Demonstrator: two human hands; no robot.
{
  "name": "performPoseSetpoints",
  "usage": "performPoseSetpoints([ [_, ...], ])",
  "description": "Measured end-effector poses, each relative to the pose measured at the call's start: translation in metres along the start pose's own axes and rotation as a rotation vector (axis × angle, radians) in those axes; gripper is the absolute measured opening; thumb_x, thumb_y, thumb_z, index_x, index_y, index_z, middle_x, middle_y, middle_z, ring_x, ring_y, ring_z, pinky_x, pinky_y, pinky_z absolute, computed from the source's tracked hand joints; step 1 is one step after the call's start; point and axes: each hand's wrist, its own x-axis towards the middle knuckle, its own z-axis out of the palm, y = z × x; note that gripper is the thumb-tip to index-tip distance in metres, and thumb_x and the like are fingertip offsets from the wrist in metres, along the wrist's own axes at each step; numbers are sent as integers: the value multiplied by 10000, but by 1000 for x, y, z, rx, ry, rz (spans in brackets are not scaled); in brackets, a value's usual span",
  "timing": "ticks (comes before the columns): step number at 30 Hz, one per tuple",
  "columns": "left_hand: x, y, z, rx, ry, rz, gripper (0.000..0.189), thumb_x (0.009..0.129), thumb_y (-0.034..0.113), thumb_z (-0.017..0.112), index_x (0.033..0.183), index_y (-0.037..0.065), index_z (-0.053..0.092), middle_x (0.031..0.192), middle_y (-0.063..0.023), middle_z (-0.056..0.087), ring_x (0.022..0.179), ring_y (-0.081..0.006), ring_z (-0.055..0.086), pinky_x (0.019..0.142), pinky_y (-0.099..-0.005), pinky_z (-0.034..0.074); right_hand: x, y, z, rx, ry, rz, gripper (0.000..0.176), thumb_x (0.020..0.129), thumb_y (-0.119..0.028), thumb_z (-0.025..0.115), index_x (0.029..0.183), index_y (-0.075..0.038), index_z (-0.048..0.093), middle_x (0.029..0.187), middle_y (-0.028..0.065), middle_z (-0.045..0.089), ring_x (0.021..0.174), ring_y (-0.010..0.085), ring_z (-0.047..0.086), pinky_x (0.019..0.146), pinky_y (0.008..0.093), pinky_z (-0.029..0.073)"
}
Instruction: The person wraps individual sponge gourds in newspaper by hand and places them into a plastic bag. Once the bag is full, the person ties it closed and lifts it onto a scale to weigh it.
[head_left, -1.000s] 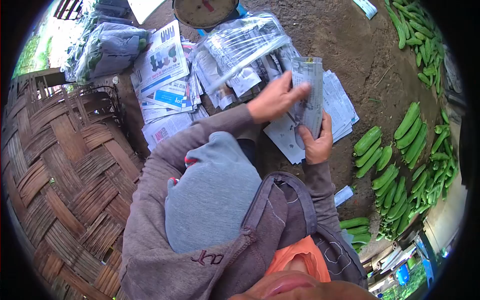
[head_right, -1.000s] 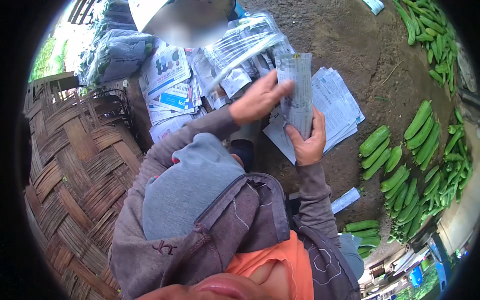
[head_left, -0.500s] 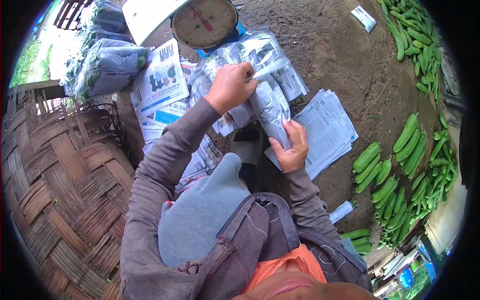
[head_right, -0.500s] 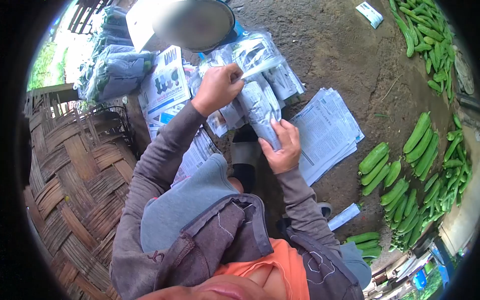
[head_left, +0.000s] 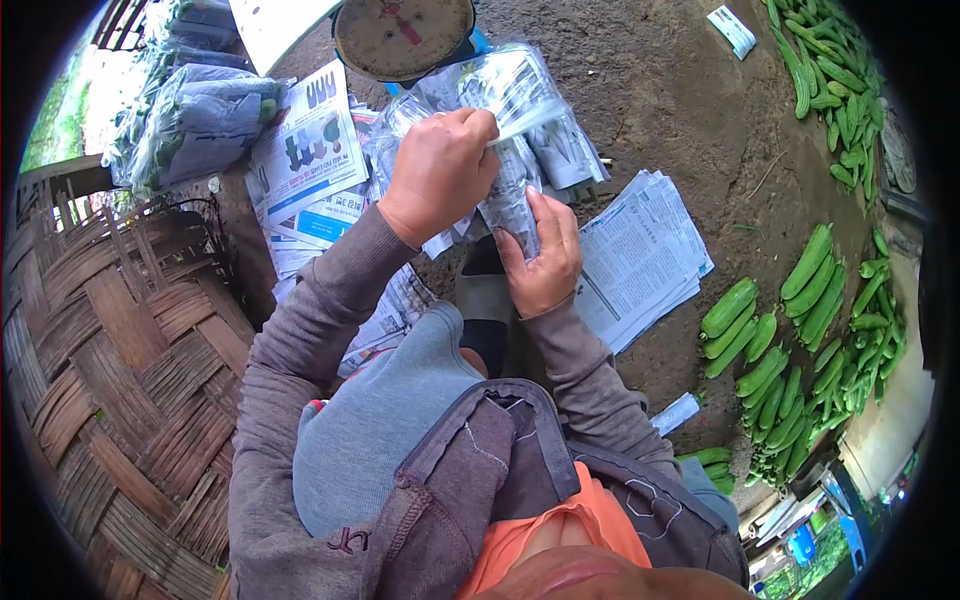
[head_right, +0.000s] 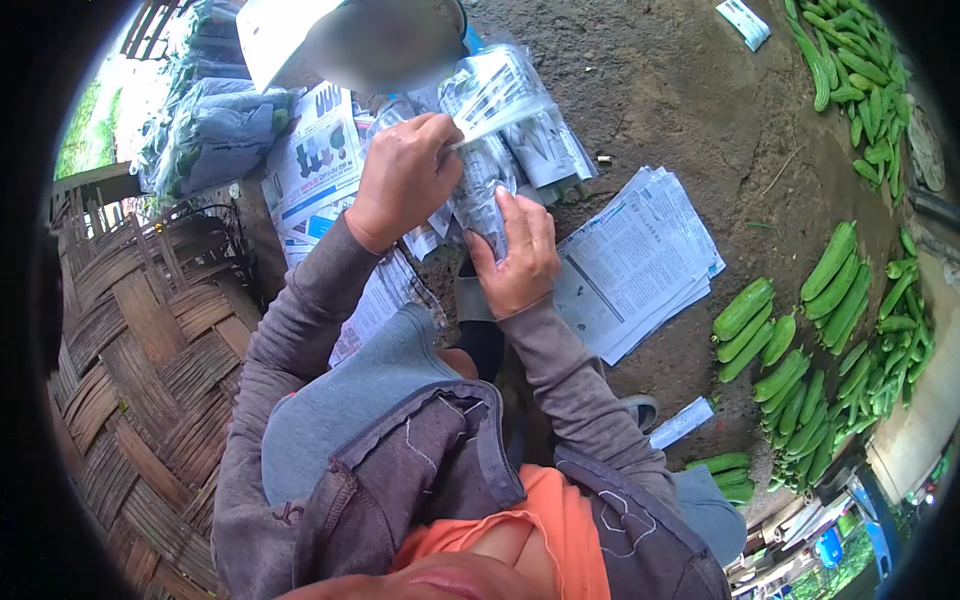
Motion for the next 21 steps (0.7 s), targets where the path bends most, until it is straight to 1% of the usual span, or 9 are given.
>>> performPoseSetpoints([
  [4,-1,10,2,19,-14,27,85,714,48,576,792,15,582,747,-164,619,698,-348,619,651,-431,497,1,-8,15,310,27,274,542,703,-116,754,1182,7,533,1063,159,552,993,306,547,886,379,437],
  [5,0,10,3,-12,-5,13,96,718,45,584,807,9,587,749,-165,616,691,-345,617,640,-421,493,4,-11,18,294,40,316,550,680,-114,766,1166,5,538,1051,161,558,992,305,553,889,373,434],
  [7,1,2,1,-67,14,-10,120,726,39,600,838,-3,598,753,-167,610,678,-340,614,617,-399,484,12,-9,18,318,29,273,543,672,-125,774,1148,5,548,1058,161,562,996,306,557,877,373,443],
  [8,-2,0,-2,-85,18,-20,133,733,29,608,861,-8,603,736,-162,602,654,-308,615,604,-381,476,15,-5,13,321,-35,265,577,668,-145,787,1172,2,549,1080,164,565,1020,308,558,885,372,448],
  [11,-12,4,-4,-225,-39,-115,136,748,22,608,880,-12,606,735,-159,605,643,-281,618,597,-361,474,4,5,-5,276,-123,205,624,664,-170,802,1205,-1,541,1125,172,551,1059,317,547,905,374,446],
  [12,-13,7,-7,-226,-71,-130,132,758,19,616,885,-16,613,738,-159,610,644,-262,624,596,-340,474,-3,8,-11,230,-165,155,689,646,-165,812,1251,-8,521,1166,176,530,1089,323,534,931,377,435],
  [15,-14,5,-6,-244,-26,-151,119,758,18,624,870,-21,614,739,-159,613,650,-264,626,598,-337,476,-29,-2,-17,167,-91,61,712,626,-121,808,1267,-16,516,1193,178,510,1097,325,525,938,377,432],
  [16,-14,5,-7,-246,-44,-161,107,761,17,628,861,-21,617,746,-156,614,656,-267,626,599,-340,477,-34,4,-15,241,-54,115,736,614,-75,795,1289,-27,506,1200,180,524,1099,334,534,943,373,434],
  [21,-19,7,-5,-161,-35,-75,86,776,12,621,855,-17,608,749,-151,604,677,-289,621,611,-359,477,-8,18,-24,104,-114,-21,669,639,-21,735,1274,-27,524,1209,187,569,1079,353,566,912,393,462],
])
